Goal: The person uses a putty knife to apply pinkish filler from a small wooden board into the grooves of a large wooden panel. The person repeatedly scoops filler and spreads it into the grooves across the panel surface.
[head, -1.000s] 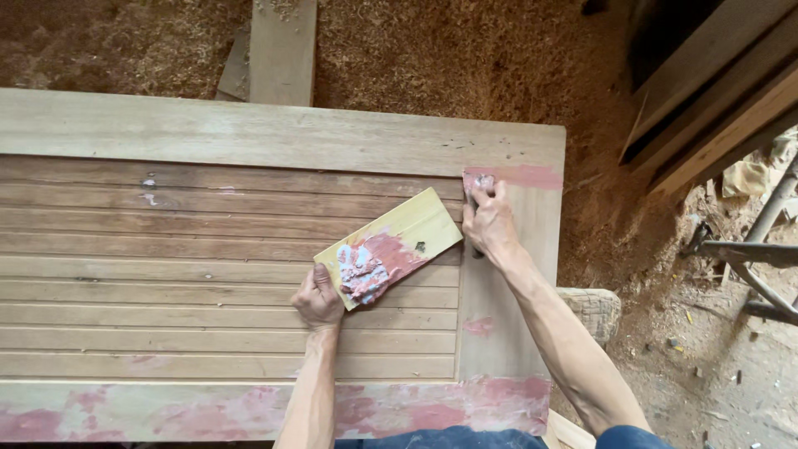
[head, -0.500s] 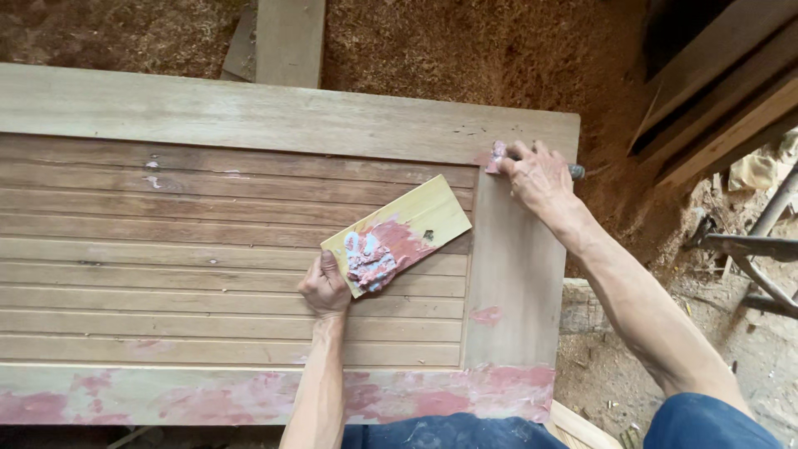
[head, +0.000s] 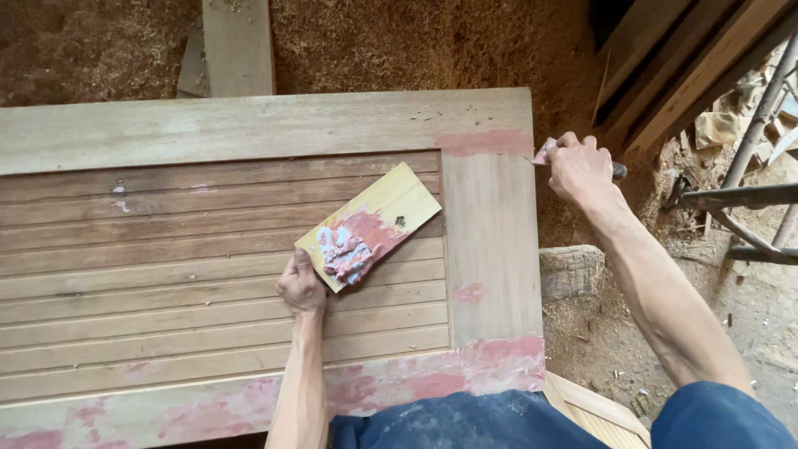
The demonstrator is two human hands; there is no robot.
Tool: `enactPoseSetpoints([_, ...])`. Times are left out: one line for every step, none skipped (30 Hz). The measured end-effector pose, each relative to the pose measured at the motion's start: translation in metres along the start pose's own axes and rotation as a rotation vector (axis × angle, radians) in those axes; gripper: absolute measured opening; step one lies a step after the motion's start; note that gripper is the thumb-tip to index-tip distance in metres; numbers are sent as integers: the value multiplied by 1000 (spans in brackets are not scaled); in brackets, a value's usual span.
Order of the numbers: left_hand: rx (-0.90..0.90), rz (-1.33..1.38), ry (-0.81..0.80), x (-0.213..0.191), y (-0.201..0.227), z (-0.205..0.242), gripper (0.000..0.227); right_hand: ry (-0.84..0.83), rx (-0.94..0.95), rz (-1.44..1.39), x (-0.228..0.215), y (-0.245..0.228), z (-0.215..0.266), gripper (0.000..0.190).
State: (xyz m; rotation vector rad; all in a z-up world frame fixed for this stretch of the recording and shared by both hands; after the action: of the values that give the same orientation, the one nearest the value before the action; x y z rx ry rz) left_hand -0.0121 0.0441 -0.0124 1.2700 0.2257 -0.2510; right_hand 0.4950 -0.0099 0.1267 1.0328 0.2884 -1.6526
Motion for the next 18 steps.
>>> enactPoseSetpoints([-73, 111, -57, 2, -3, -2, 55, 17, -2, -122, -1, -5, 9, 46])
enactPoseSetpoints([-107, 324, -86, 2, -6, 3, 56, 20, -18, -241, 2, -15, 24, 49])
enactPoseSetpoints([-138, 538, -111, 7, -8, 5, 58, 21, -31, -361, 8, -28, 39, 52])
enactPoseSetpoints([-181, 620, -123, 13, -10, 8, 58, 26, -127, -486, 14, -49, 56, 44])
enactPoseSetpoints([-222, 703, -133, 20, -12, 12, 59, 26, -221, -612, 22, -70, 77, 36])
enactPoseSetpoints([-246, 691, -166, 27, -11, 14, 60, 18, -307, -692, 29, -95, 95, 35])
enactPoseSetpoints([-270, 679, -198, 32, -10, 19, 62, 6, -392, -773, 36, -120, 115, 33])
enactPoseSetpoints([-270, 690, -215, 38, -6, 20, 66, 146, -534, -785, 35, -141, 133, 35])
enactPoseSetpoints([-270, 702, -232, 40, -1, 23, 70, 286, -676, -797, 33, -160, 149, 37])
enactPoseSetpoints([-243, 578, -217, 37, 4, 26, 76, 286, -688, -777, 34, -174, 156, 35])
enactPoseSetpoints([-218, 454, -202, 33, 8, 30, 82, 286, -701, -758, 35, -189, 162, 34])
enactPoseSetpoints([-195, 330, -194, 31, 12, 33, 88, 289, -705, -740, 35, -198, 166, 33])
enactPoseSetpoints([-204, 306, -178, 28, 15, 37, 91, 303, -713, -681, 34, -205, 169, 34])
enactPoseSetpoints([-210, 285, -168, 29, 19, 38, 94, 323, -715, -620, 31, -208, 169, 35])
enactPoseSetpoints([-216, 264, -158, 29, 22, 38, 98, 343, -717, -560, 27, -210, 168, 35])
enactPoseSetpoints([-211, 265, -154, 29, 25, 38, 98, 357, -730, -510, 22, -211, 165, 38])
enactPoseSetpoints([-206, 266, -150, 30, 27, 37, 98, 371, -742, -461, 17, -212, 162, 41])
enactPoseSetpoints([-203, 267, -146, 30, 28, 37, 98, 383, -754, -411, 14, -212, 160, 44])
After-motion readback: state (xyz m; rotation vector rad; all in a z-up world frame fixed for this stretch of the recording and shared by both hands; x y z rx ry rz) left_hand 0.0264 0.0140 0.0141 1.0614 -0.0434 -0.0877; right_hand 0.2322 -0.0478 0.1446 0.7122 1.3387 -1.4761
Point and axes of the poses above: each hand's wrist, its own z-axis away from the middle knuckle, its own x-axis out of the palm, y = z × x, the point moved 4 cm from there along -z, towards the middle knuckle, and after that the axes turned 4 degrees about -y, right-handed, at the moved point
